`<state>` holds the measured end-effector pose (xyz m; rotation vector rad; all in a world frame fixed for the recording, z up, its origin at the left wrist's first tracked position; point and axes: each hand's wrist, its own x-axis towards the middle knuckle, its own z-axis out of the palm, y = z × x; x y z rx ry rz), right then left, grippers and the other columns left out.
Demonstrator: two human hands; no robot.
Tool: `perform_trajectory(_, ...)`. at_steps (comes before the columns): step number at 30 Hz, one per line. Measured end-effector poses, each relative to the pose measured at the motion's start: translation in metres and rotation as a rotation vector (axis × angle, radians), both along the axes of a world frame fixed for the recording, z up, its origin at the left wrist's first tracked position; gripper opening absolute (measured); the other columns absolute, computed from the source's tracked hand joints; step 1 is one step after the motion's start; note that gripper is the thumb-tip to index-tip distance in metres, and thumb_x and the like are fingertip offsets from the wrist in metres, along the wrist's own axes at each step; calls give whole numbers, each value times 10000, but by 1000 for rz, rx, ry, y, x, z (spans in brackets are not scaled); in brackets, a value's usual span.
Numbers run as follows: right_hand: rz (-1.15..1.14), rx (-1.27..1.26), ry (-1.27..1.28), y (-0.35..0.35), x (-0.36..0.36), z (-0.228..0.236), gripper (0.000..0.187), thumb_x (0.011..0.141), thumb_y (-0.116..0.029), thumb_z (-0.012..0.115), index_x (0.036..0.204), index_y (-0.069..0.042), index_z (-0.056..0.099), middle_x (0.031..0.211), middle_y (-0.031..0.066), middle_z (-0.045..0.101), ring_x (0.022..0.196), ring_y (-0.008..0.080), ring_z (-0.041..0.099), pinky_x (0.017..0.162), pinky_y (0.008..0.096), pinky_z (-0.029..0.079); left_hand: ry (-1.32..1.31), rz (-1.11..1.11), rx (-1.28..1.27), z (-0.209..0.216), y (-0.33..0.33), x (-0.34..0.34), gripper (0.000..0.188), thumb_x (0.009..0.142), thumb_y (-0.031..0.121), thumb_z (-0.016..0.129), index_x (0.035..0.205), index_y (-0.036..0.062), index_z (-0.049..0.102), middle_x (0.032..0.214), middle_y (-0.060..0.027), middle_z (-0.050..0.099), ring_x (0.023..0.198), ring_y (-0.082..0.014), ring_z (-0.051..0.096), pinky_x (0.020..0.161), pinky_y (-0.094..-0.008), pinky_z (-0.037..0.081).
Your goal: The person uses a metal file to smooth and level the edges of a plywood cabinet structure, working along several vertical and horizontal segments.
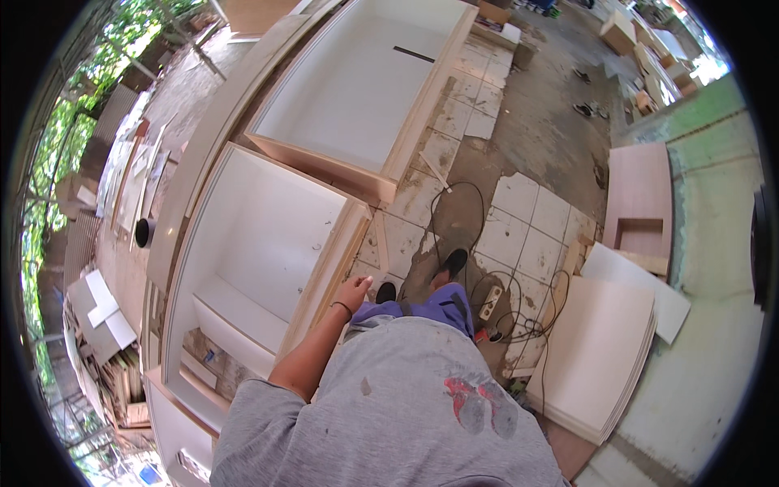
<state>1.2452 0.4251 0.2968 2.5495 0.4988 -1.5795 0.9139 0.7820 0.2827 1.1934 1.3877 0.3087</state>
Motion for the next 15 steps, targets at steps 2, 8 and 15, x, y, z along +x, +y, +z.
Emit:
perform_trajectory(2,104,-53,3,19,36,-6,478,895,-490,476,1063,-56,586,882,175,619,806,328,591,692,448,455,52,21,-26,-15,2,11,428,889,399,572,1030,1,643,840,-66,634,738,-141,580,680,-293,465)
perform_trajectory(8,445,-117,-20,113,165,-23,565,910,-531,412,1136,-46,590,992,223,635,952,366,599,807,465,448,193,239,-131,-33,22,81,408,880,386,568,946,-5,663,823,-117,655,752,-194,614,694,-317,475)
perform_trajectory(15,-138,504,98,319,204,7,336,916,-360,560,795,-48,543,585,32,525,466,132,508,460,282,426,274,322,60,30,94,185,411,884,383,567,961,-9,661,825,-163,674,773,-233,646,720,-336,487)
